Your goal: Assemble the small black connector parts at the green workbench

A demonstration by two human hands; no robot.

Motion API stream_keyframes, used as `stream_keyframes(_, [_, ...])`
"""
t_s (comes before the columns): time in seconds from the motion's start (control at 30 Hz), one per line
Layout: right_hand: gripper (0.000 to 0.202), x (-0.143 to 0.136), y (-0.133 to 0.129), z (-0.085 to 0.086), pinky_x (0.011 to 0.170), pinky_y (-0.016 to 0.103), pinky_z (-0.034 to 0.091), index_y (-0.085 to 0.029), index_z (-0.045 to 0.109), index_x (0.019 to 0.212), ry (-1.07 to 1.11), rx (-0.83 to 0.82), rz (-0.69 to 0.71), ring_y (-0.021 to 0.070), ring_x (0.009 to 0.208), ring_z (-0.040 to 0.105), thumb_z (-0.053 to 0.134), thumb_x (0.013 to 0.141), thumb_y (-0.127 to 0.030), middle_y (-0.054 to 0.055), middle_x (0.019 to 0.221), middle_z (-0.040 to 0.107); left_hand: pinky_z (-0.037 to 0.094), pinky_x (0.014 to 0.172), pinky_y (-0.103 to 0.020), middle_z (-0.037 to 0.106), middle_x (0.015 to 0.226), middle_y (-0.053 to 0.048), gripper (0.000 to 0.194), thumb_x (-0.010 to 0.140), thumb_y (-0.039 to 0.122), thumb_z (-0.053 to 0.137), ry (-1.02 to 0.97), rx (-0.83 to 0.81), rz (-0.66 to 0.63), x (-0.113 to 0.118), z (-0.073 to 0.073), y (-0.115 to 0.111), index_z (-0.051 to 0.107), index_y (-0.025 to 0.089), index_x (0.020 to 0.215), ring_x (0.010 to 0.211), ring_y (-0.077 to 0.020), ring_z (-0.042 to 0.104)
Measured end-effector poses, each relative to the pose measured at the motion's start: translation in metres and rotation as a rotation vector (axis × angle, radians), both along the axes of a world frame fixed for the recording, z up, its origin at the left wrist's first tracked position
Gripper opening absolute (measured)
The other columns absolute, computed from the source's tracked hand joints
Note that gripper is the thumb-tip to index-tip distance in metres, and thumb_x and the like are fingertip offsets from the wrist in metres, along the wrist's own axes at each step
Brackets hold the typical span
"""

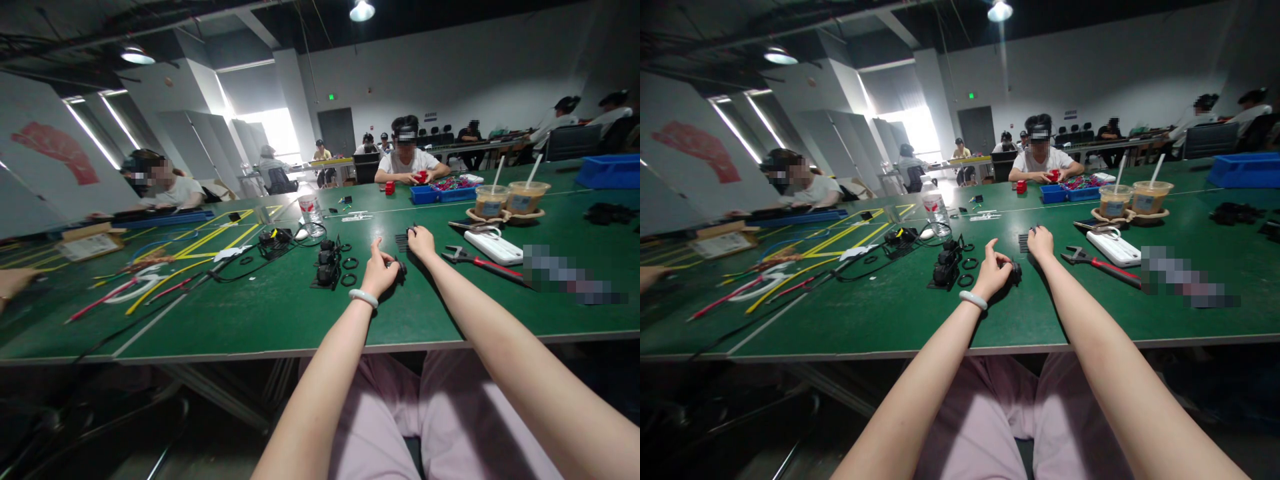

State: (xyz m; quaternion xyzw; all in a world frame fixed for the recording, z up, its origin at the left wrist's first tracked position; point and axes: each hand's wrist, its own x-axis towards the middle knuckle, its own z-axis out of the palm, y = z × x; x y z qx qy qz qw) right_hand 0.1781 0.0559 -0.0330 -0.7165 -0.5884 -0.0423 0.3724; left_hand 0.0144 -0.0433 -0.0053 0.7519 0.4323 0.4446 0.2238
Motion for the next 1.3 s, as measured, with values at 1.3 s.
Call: stream_keyframes(1.3, [0.028, -0.039, -0.02, 0.012, 0.096, 0.034, 0.016, -0.011, 0.064, 0.078, -0.568, -0.201, 0.234, 0.0179, 0.082, 0.057, 0.036, 0.073, -0.012, 0.012, 0.08, 0.065, 0.04, 0.074, -0.026, 0.055, 0.074, 0.001, 0.065, 0.064, 0.015, 0.05, -0.007, 0.002, -0.005, -0.001, 0.002, 0.002, 0.02, 0.017, 0.121, 0.07, -0.01, 0.052])
